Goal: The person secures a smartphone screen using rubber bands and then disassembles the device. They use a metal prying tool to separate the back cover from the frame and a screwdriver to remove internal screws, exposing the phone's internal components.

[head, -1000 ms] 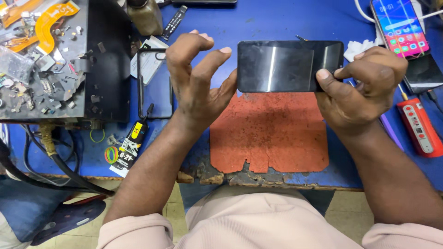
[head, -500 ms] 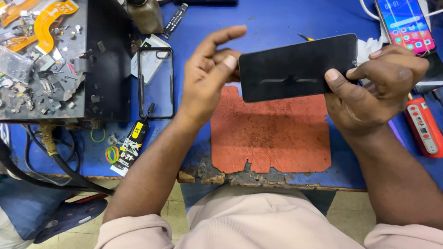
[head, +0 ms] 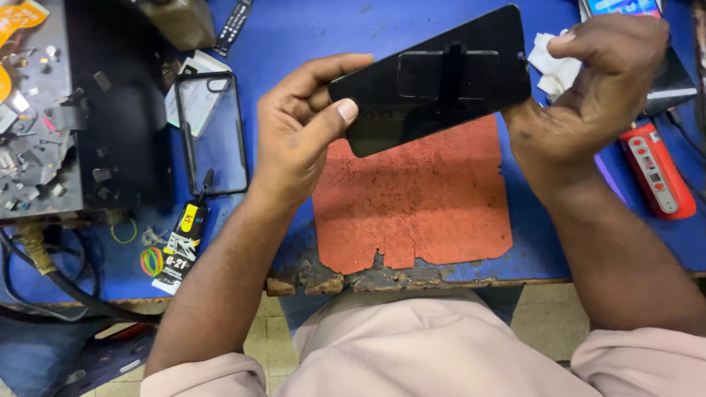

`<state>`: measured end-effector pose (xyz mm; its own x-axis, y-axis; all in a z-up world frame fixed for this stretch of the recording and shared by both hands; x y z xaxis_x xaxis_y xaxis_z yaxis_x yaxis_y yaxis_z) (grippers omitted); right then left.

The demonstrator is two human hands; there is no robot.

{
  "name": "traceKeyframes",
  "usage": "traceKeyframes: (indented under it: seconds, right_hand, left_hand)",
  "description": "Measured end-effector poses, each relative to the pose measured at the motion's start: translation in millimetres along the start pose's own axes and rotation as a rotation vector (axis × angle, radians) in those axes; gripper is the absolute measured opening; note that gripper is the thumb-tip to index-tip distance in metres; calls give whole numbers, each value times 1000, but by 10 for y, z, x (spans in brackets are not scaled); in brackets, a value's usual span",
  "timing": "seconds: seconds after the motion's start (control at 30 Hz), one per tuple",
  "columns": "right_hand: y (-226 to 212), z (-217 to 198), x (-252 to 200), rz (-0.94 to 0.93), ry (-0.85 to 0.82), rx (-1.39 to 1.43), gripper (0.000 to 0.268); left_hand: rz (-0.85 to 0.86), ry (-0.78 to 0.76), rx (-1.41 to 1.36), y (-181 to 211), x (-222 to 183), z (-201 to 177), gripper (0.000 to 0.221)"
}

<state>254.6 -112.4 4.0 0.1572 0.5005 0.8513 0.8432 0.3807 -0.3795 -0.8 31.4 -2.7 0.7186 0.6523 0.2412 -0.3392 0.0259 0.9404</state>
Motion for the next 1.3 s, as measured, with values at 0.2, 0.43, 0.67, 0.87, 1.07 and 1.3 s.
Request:
traceKeyframes:
  seconds: [0.2, 0.43, 0.67, 0.87, 1.07, 1.3]
  right_hand:
    - [115, 17, -49, 86, 0, 148, 52]
    - [59, 46, -17, 55, -6, 171, 51]
    - [11, 58, 34, 37, -34, 149, 49]
    - [-7, 61, 50, 1, -31, 105, 49]
    - [-13, 63, 48, 3, -52, 131, 44]
    - [-28, 62, 66, -37, -62, 84, 42]
  left_hand:
    - [-64, 17, -61, 12, 15, 12, 41]
    - [-71, 37, -62, 21, 20, 20, 43]
    - [-130, 46, -150, 8, 37, 3, 42]
    - [-100, 49, -129, -37, 17, -11, 41]
    - [-123, 55, -143, 3, 28, 9, 41]
    - [-118, 51, -132, 8, 29, 13, 40]
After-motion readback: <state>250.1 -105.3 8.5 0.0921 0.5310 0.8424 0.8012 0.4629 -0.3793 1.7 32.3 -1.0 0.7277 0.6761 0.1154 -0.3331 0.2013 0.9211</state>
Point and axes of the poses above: each hand's wrist, its own x-axis towards the middle knuckle, its own z-axis out of the palm, y = z × x, the point moved 1 cm from there along x, towards the middle knuckle, and after that the axes turned 9 degrees about x, right-handed, at the moved point
